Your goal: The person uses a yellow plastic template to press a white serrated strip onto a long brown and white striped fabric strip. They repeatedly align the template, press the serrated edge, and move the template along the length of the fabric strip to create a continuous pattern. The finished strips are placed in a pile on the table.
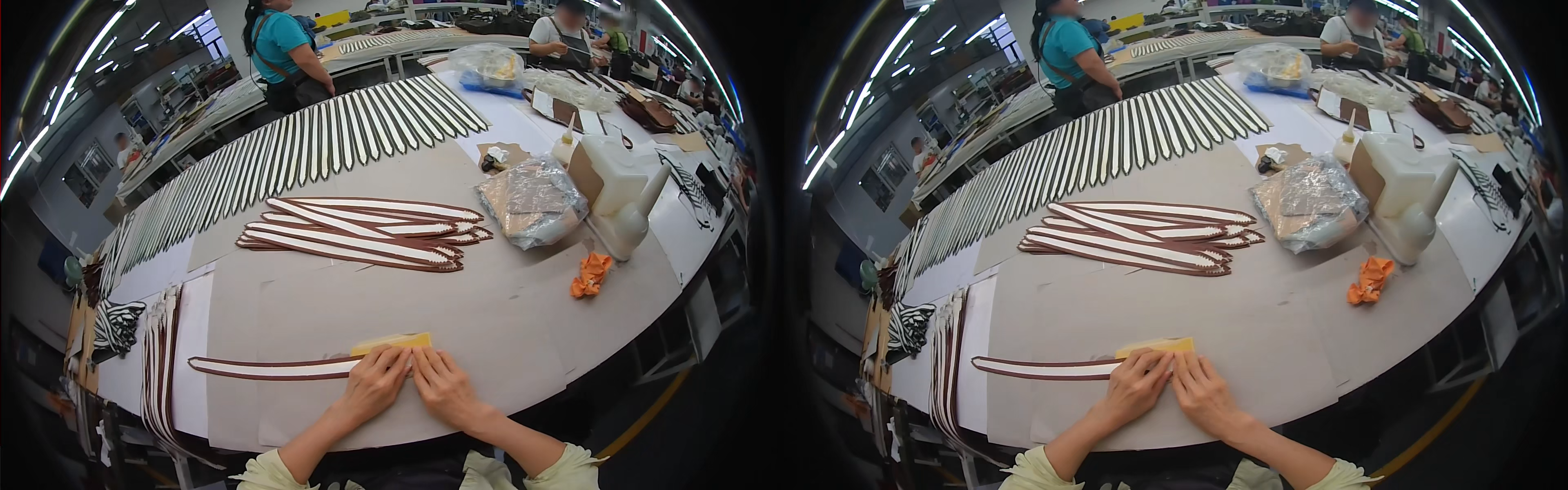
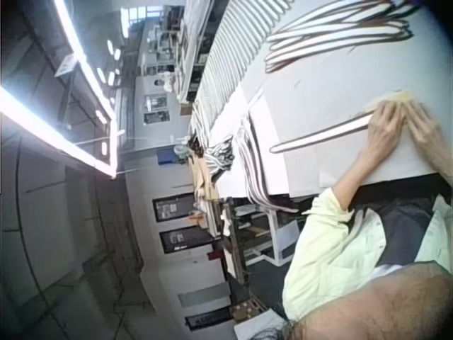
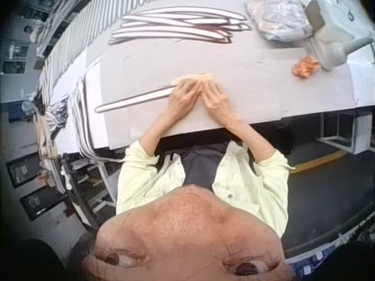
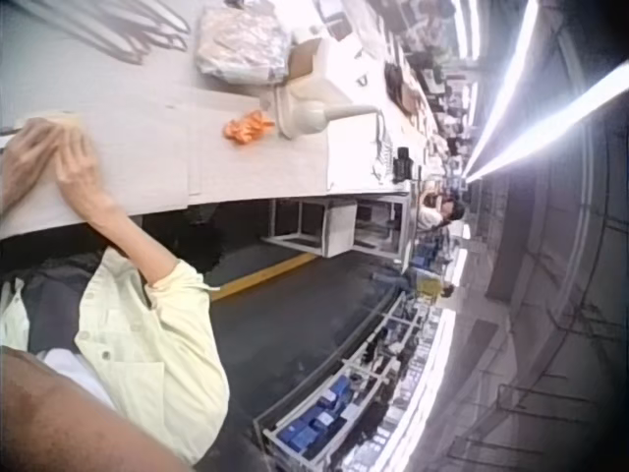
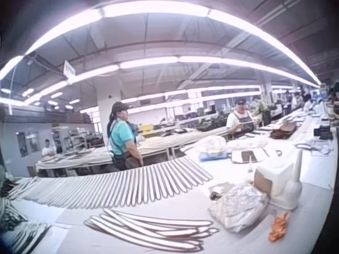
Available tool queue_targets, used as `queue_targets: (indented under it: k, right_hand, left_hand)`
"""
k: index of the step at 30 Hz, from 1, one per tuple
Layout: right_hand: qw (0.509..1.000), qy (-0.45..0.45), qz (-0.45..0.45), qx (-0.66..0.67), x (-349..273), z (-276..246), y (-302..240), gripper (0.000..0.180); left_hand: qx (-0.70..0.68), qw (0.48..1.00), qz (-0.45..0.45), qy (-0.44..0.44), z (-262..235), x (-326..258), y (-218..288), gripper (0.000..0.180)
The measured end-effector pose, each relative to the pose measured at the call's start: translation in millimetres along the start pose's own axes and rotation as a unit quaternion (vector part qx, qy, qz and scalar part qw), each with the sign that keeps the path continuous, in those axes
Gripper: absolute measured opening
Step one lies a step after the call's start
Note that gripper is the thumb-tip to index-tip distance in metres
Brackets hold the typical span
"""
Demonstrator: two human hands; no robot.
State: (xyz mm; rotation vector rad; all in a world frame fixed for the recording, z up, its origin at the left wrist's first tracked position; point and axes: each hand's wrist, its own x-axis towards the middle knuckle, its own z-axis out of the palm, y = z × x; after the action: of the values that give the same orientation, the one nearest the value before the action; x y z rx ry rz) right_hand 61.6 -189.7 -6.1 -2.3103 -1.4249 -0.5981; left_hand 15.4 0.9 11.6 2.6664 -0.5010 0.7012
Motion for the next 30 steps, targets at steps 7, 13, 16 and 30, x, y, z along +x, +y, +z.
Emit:
queue_targets:
  k: [7,13,16,30]
  right_hand:
    - [1.0,0.006,-0.009,-0.01,5,-4,2,0.034]
    - [0.998,0.036,0.009,0.053,-4,18,2,0.033]
    - [0.999,0.05,-0.002,0.011,-4,23,2,0.03]
    - [0.997,0.054,-0.05,-0.016,1,17,6,0.026]
  left_hand:
    - [0.006,1.0,-0.004,-0.025,0,9,6,0.035]
    - [0.008,0.999,-0.008,-0.039,1,1,5,0.036]
    - [0.012,0.999,0.003,-0.041,0,3,6,0.037]
    - [0.007,0.999,-0.012,-0.043,-4,-1,8,0.038]
